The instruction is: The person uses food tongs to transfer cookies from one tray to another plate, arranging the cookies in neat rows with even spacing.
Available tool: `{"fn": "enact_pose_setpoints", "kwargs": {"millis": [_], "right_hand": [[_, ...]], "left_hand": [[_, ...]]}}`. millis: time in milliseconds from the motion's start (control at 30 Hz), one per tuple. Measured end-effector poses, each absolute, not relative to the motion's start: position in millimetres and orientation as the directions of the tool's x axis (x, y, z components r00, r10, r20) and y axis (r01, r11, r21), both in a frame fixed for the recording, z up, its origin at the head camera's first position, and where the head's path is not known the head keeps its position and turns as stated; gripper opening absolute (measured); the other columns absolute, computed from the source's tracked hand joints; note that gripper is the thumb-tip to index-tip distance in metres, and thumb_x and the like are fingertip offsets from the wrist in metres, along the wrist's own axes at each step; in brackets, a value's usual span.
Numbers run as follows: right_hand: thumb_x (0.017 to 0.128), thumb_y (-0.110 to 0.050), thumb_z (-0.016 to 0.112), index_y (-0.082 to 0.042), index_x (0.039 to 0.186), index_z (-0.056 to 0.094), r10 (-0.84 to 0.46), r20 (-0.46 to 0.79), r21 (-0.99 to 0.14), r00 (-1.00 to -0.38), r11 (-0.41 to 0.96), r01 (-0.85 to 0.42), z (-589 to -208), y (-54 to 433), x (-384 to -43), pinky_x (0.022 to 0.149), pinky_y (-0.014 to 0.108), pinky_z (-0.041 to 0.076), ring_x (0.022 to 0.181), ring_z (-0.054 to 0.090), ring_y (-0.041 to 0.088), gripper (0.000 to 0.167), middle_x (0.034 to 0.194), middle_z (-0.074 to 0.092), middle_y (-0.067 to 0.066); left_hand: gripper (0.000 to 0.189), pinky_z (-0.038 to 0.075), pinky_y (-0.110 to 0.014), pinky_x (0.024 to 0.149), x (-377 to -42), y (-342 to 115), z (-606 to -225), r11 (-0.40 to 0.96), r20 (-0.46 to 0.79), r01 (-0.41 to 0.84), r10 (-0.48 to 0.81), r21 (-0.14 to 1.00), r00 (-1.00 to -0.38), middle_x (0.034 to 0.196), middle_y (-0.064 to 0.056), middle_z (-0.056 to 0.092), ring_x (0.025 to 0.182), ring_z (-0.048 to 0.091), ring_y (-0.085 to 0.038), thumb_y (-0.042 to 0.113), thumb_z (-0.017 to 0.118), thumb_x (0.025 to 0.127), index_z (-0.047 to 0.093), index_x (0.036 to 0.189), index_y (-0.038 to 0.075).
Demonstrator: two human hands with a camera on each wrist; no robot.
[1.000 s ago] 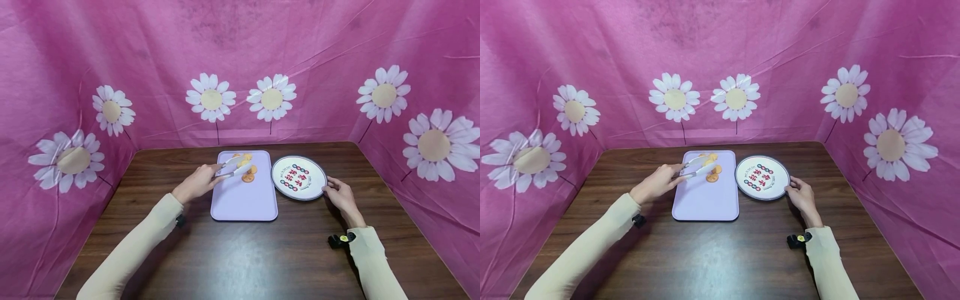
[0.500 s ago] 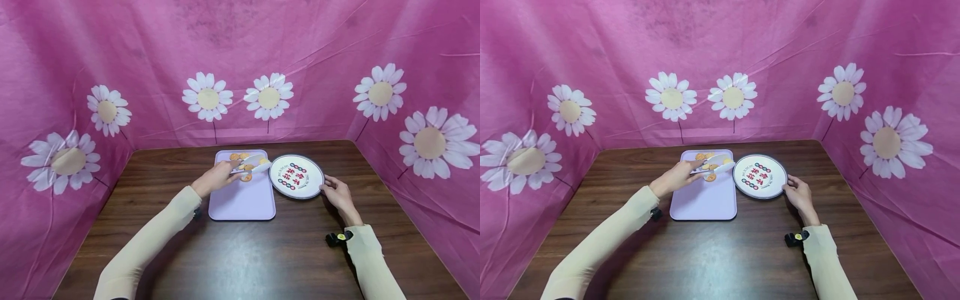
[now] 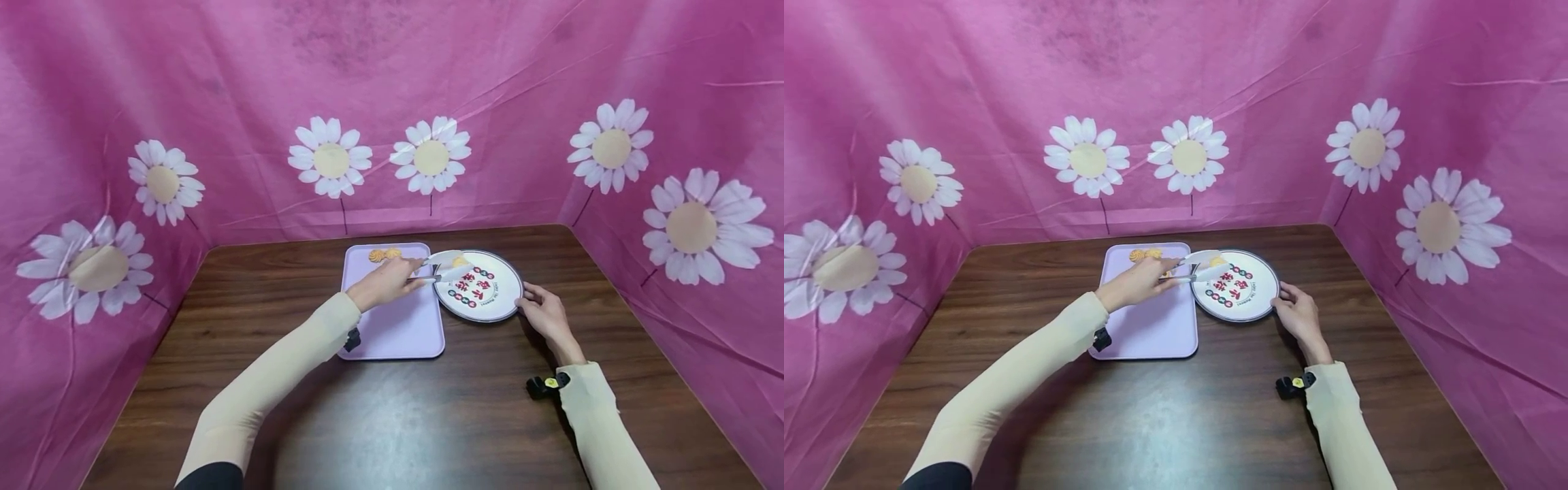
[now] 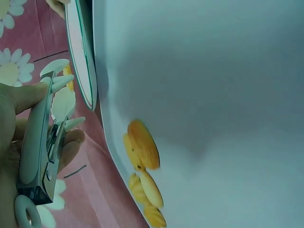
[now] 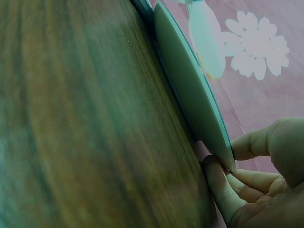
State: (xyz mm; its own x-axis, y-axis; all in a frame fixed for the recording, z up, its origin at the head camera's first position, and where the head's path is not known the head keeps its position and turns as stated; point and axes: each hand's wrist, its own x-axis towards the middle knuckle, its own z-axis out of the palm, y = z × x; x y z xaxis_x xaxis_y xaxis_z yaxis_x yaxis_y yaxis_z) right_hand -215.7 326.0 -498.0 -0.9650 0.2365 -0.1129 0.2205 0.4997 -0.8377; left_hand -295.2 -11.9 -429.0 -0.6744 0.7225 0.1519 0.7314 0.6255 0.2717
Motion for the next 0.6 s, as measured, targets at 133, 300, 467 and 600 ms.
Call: {"fn": "enact_pose_setpoints", "kwargs": {"millis": [133,300,467,600], "right_hand": [[0.102,-0.020,0.061,-0.002,0.154,0.048,0.239,-0.107,-0.824,-0.965,0.522,0.221,-499,326,-215,0.077,0.005,0.042,0.089,0.050,-0.014,0.057,0.142,0.062,0.024],[0.101,-0.018,0.062,-0.002,0.154,0.048,0.241,-0.101,-0.837,-0.965,0.504,0.213,-499,324,-216,0.076,0.004,0.044,0.088,0.050,-0.016,0.057,0.142,0.062,0.026],[0.101,-0.017,0.062,0.001,0.153,0.048,0.245,-0.088,-0.844,-0.965,0.497,0.203,-498,323,-216,0.076,0.004,0.044,0.089,0.051,-0.015,0.057,0.141,0.061,0.028],[0.101,-0.018,0.061,-0.001,0.153,0.049,0.257,-0.090,-0.835,-0.962,0.507,0.214,-498,325,-216,0.077,0.005,0.043,0.093,0.053,-0.010,0.057,0.140,0.062,0.026]], "left_hand": [[0.047,0.058,-0.034,0.081,-300,0,-433,0.617,0.132,0.739,0.737,0.270,-0.663,0.100,-0.011,0.073,0.083,0.066,-0.019,0.031,0.063,0.105,0.061,0.137,-0.004],[0.049,0.059,-0.036,0.089,-304,13,-438,0.620,0.103,0.737,0.742,0.268,-0.662,0.106,-0.014,0.074,0.093,0.071,-0.024,0.030,0.063,0.105,0.058,0.140,-0.005],[0.053,0.059,-0.034,0.089,-306,23,-441,0.635,0.078,0.735,0.742,0.236,-0.666,0.104,-0.012,0.074,0.094,0.071,-0.022,0.030,0.062,0.106,0.055,0.145,-0.004],[0.046,0.059,-0.034,0.086,-307,32,-439,0.635,0.085,0.741,0.744,0.218,-0.663,0.103,-0.011,0.073,0.091,0.070,-0.021,0.031,0.062,0.106,0.060,0.138,-0.001]]}}
